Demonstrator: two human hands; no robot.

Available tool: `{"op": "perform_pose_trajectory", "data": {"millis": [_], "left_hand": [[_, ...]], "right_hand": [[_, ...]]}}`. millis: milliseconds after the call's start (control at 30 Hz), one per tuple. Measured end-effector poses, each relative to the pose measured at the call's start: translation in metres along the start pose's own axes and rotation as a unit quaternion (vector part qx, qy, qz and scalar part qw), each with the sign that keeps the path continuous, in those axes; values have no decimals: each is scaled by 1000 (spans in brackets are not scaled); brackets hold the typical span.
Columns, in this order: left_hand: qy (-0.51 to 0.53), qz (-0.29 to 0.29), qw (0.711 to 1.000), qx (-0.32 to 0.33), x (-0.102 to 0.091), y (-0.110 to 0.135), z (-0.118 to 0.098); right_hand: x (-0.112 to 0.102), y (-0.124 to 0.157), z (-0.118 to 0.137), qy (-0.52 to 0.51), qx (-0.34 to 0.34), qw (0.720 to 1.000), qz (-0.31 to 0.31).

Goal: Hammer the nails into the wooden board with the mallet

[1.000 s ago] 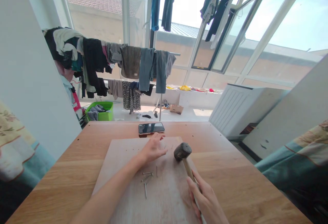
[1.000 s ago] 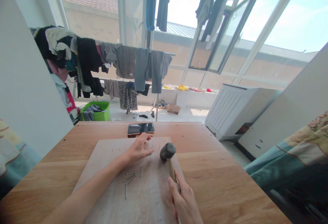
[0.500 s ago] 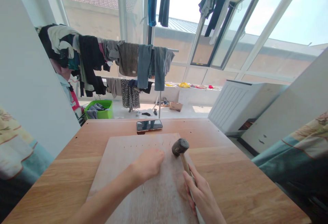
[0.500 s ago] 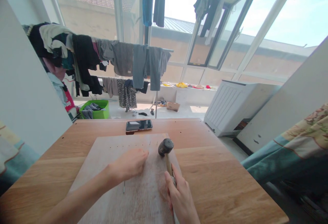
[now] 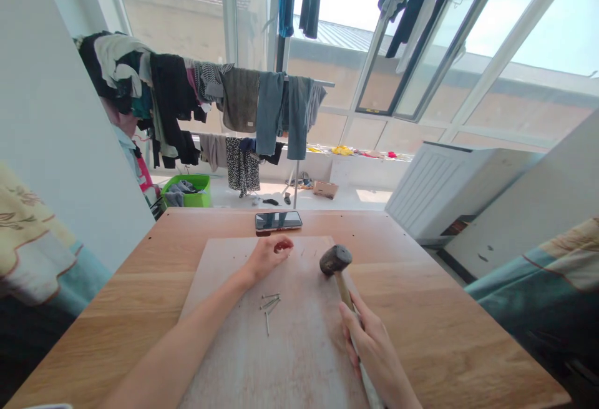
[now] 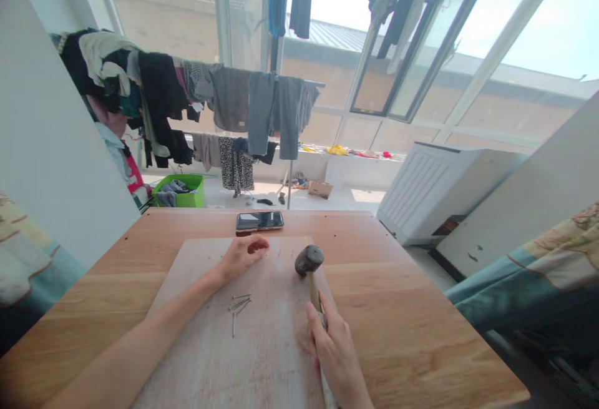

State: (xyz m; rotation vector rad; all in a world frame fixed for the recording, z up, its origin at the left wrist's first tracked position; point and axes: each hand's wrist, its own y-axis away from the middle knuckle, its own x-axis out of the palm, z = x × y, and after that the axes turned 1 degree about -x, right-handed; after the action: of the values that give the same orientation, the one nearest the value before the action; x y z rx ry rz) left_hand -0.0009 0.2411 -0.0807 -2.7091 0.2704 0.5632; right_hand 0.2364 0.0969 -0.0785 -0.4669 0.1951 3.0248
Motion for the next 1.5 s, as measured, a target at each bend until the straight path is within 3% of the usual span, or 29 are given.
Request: {"op": "perform_pose_trajectory", "data": {"millis": [433,633,833,1000,1133,1233,1333,1400,1500], "left_hand": [[-20,16,999,21,2,1,1],[-17,1,1000,15,5,-1,6],[-13,-8,1000,20,5,-1,6],[-2,0,1000,27,5,0,3],[-6,6,1000,6,6,1,4],[-64,13,998,12,-3,4,-7],[-180,93,979,34,-24,16,-34],[-259,212,942,36,-37,27,-57],[-359,303,883,6,-43,42,-80]], "right_hand": [[-2,1,4,5,-12,999,29],[7,-5,36,-13,-30,998,55],[30,-22,63,51,-64,994,67],[36,-22,60,51,-36,994,85],[23,-8,45,5,-33,997,71],[11,6,23,-11,-2,995,99],[4,15,3,-8,23,994,111],[3,18,-2,-7,25,994,109],[5,17,1,-11,25,993,114]]}}
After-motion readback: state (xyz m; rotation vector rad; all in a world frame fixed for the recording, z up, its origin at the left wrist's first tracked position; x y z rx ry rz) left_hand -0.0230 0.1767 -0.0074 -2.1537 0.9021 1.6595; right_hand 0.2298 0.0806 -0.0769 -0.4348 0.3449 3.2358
